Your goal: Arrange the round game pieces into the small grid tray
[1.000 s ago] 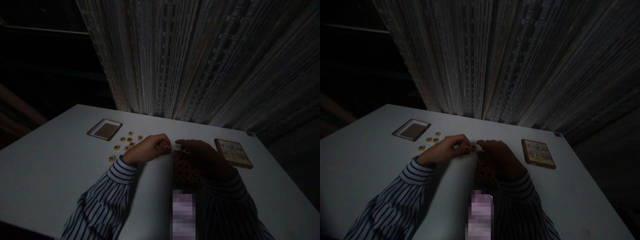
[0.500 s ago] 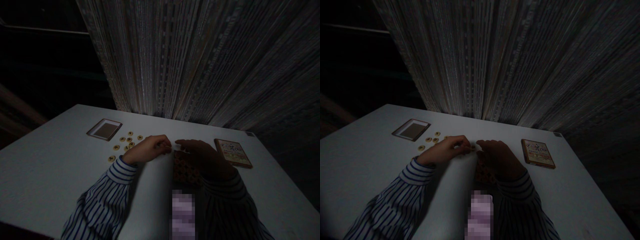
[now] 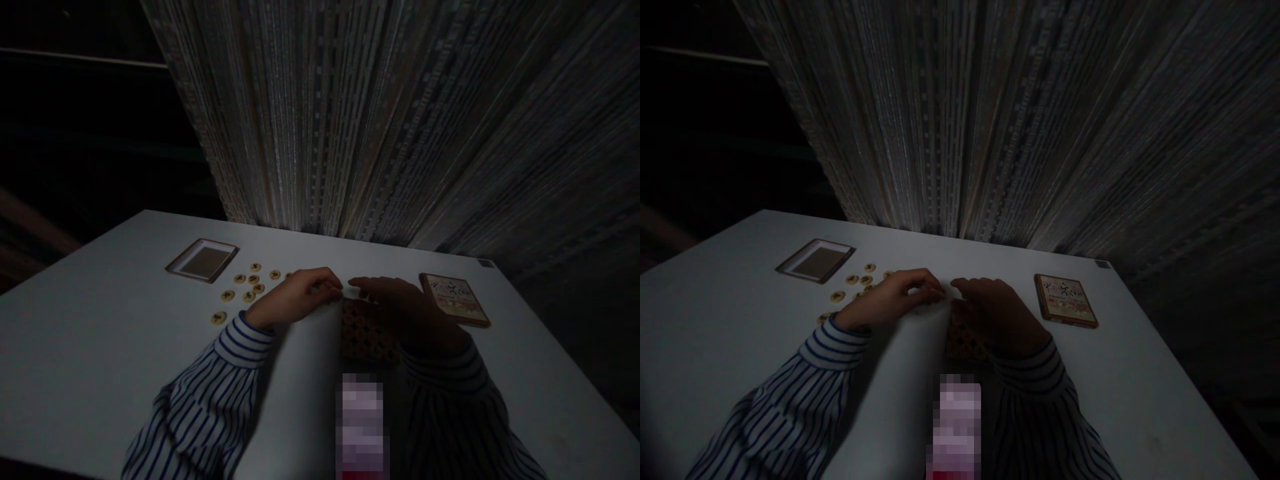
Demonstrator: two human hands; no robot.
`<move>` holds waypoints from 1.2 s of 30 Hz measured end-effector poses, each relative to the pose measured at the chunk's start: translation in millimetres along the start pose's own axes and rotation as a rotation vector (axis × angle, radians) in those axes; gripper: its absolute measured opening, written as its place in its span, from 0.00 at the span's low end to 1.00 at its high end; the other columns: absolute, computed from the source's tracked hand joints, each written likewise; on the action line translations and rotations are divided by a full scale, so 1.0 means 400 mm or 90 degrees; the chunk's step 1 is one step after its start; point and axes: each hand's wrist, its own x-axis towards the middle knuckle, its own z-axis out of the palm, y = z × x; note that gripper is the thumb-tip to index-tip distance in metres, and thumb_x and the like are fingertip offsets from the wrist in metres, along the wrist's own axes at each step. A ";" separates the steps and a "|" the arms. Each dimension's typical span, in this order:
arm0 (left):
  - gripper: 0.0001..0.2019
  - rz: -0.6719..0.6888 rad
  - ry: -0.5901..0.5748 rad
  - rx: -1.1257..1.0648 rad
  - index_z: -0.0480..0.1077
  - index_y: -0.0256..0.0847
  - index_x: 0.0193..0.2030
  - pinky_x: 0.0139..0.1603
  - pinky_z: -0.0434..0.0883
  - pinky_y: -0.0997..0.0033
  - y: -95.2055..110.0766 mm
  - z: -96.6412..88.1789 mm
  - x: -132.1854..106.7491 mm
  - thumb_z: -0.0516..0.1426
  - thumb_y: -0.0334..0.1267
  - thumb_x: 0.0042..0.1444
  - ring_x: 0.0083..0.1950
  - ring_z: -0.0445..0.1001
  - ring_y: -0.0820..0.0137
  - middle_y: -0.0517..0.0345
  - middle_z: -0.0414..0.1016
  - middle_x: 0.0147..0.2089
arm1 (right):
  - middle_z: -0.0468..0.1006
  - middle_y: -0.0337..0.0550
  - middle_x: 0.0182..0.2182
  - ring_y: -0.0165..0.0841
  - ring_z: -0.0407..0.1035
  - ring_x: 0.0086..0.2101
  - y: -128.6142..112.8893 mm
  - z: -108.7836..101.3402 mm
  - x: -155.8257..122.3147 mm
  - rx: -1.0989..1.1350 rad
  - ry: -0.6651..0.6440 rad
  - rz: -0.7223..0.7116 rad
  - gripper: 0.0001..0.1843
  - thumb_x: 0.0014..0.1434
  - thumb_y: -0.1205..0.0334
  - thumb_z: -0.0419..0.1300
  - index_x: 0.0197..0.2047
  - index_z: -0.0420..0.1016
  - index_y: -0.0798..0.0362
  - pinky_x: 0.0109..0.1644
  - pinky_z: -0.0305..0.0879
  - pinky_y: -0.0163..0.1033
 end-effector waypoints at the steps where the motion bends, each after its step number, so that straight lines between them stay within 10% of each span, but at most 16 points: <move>1: 0.08 0.005 0.006 -0.006 0.70 0.38 0.37 0.41 0.67 0.70 0.001 0.002 0.000 0.54 0.40 0.56 0.39 0.72 0.71 0.57 0.75 0.36 | 0.78 0.45 0.35 0.34 0.72 0.34 0.001 -0.001 -0.003 0.004 0.000 -0.003 0.18 0.56 0.63 0.56 0.50 0.69 0.53 0.36 0.65 0.37; 20: 0.09 0.041 0.041 -0.005 0.71 0.37 0.37 0.41 0.66 0.72 0.030 0.016 -0.002 0.54 0.40 0.55 0.39 0.71 0.71 0.57 0.74 0.36 | 0.78 0.46 0.32 0.34 0.72 0.31 0.012 0.023 -0.059 0.078 0.177 -0.004 0.12 0.55 0.68 0.54 0.42 0.73 0.53 0.35 0.68 0.39; 36: 0.11 -0.035 0.075 0.009 0.72 0.38 0.41 0.41 0.68 0.71 0.000 0.074 -0.027 0.54 0.40 0.55 0.39 0.72 0.70 0.56 0.77 0.37 | 0.76 0.45 0.30 0.33 0.71 0.32 0.013 0.141 -0.134 0.120 0.408 0.050 0.08 0.58 0.66 0.52 0.38 0.71 0.53 0.35 0.70 0.40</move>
